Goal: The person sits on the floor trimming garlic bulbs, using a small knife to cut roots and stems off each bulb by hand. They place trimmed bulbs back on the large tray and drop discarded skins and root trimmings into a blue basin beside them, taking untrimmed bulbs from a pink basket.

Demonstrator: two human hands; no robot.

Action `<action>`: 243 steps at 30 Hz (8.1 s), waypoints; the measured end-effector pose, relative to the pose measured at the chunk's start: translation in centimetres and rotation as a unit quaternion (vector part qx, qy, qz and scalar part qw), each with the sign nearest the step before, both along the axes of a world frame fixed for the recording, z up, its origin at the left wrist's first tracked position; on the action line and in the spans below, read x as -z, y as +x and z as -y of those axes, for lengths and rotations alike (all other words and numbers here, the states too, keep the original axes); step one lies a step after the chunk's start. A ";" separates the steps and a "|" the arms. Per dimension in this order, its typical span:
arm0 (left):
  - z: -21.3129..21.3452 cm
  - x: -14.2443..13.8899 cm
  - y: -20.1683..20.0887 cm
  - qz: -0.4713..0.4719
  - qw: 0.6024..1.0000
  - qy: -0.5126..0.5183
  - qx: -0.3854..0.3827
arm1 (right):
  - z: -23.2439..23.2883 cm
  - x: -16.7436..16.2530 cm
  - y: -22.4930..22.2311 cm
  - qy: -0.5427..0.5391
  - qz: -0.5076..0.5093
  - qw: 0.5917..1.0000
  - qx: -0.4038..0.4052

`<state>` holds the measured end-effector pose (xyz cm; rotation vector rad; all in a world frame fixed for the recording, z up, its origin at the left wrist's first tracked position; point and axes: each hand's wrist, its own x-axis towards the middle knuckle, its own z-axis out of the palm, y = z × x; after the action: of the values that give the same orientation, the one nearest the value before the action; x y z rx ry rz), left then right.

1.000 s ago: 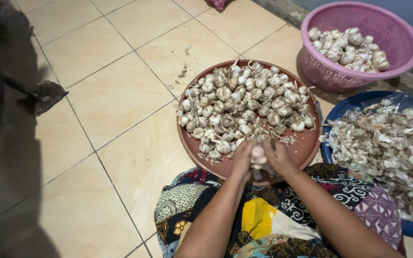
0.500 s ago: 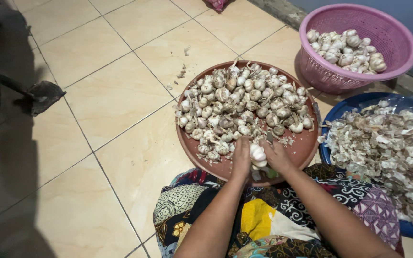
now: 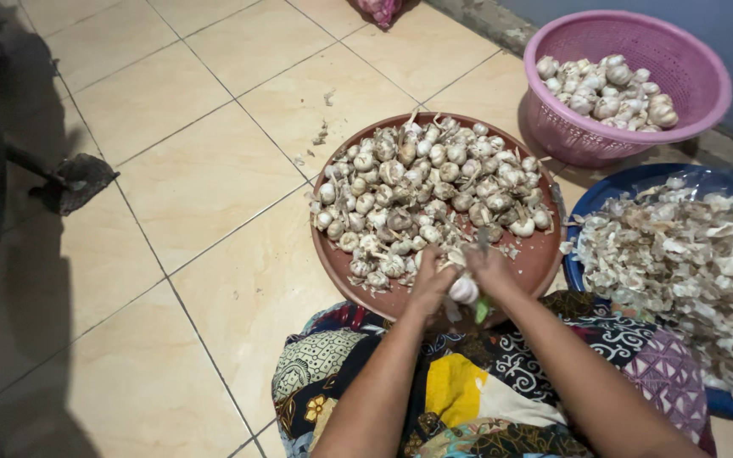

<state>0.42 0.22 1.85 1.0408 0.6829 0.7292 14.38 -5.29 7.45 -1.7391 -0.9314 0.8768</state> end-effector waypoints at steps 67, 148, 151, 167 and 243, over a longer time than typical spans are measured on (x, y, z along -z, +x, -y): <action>1.6 -9.0 -2.6 -0.211 0.918 0.335 -0.018 | 1.6 -2.8 0.0 0.123 0.166 0.975 -0.082; 1.9 -9.6 -2.9 0.023 0.984 0.162 -0.075 | 5.0 -0.9 -3.5 0.092 -0.182 0.979 -0.029; 2.0 -9.0 -2.8 0.077 0.985 0.134 -0.078 | 5.1 -1.0 -4.2 0.073 -0.334 0.940 -0.004; 0.1 -12.5 -6.1 -0.035 0.980 0.182 0.069 | 4.9 -8.6 1.2 -0.014 0.263 0.904 -0.338; 2.4 -3.0 -0.9 -0.096 0.978 0.050 -0.177 | 2.9 3.0 4.3 -0.015 -0.137 0.983 -0.120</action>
<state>-0.48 -2.16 4.83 1.1043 1.0242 0.9855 18.64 -8.15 4.44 -1.5012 -0.9564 1.2589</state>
